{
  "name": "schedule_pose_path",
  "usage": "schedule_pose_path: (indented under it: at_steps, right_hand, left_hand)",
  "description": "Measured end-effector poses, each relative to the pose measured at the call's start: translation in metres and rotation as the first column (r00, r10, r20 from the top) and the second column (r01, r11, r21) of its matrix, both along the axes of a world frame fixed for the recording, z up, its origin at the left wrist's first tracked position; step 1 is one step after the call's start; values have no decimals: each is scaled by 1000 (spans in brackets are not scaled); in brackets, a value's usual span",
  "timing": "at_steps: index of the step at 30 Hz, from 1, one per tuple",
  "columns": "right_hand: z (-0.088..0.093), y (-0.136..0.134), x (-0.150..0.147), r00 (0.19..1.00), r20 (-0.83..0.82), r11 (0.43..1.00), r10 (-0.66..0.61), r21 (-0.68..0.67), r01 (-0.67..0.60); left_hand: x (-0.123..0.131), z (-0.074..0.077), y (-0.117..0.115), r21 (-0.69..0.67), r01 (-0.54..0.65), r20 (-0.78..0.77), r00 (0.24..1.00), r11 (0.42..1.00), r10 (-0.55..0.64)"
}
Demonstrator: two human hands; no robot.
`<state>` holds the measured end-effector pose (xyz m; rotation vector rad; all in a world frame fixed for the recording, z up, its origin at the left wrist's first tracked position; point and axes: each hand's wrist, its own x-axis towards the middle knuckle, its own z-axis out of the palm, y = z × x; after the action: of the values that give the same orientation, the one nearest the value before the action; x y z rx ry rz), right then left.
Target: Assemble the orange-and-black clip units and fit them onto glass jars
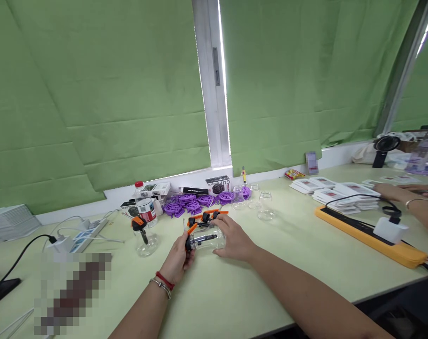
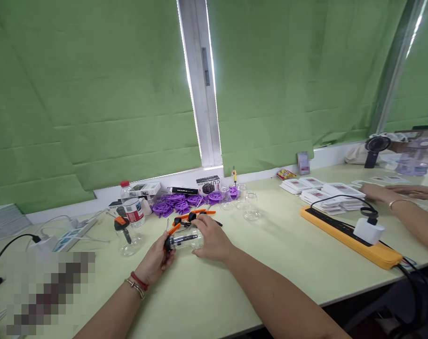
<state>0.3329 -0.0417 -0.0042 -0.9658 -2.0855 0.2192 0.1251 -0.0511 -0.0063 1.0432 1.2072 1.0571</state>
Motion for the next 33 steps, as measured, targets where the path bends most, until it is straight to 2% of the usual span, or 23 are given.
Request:
schedule_pose_path:
  at_steps: [5,14,17,20,25,29,33]
  right_hand:
    - [-2,0,-1,1000,-3,1000,4,-4,-4]
    - [-1,0,0,1000,-26,989,-1,-149,-3]
    - [-1,0,2,998,-56,970,-3,-244,-11]
    - [-2,2,4,994,-102,913,-33,-407,-11]
    - [-9,10,2,958,-279,776,-67,-618,-126]
    - [-8,13,4,911,-398,676,-109,-702,-226]
    - [-2,13,15,819,-573,615,-32,-657,-436]
  left_hand:
    - [0,1,0,-4,-22,-29,999,1000,22]
    - [1,3,-1,-17,-2,-62,998,1000,1]
    - [-1,0,0,11,-7,-91,996,1000,8]
    - [-1,-1,-1,46,8,-125,992,999,-2]
    - [4,2,-4,32,30,-155,988,999,-25]
    - [6,2,-3,27,20,-139,990,999,-16]
    - [2,-2,1,38,-39,-97,994,999,42]
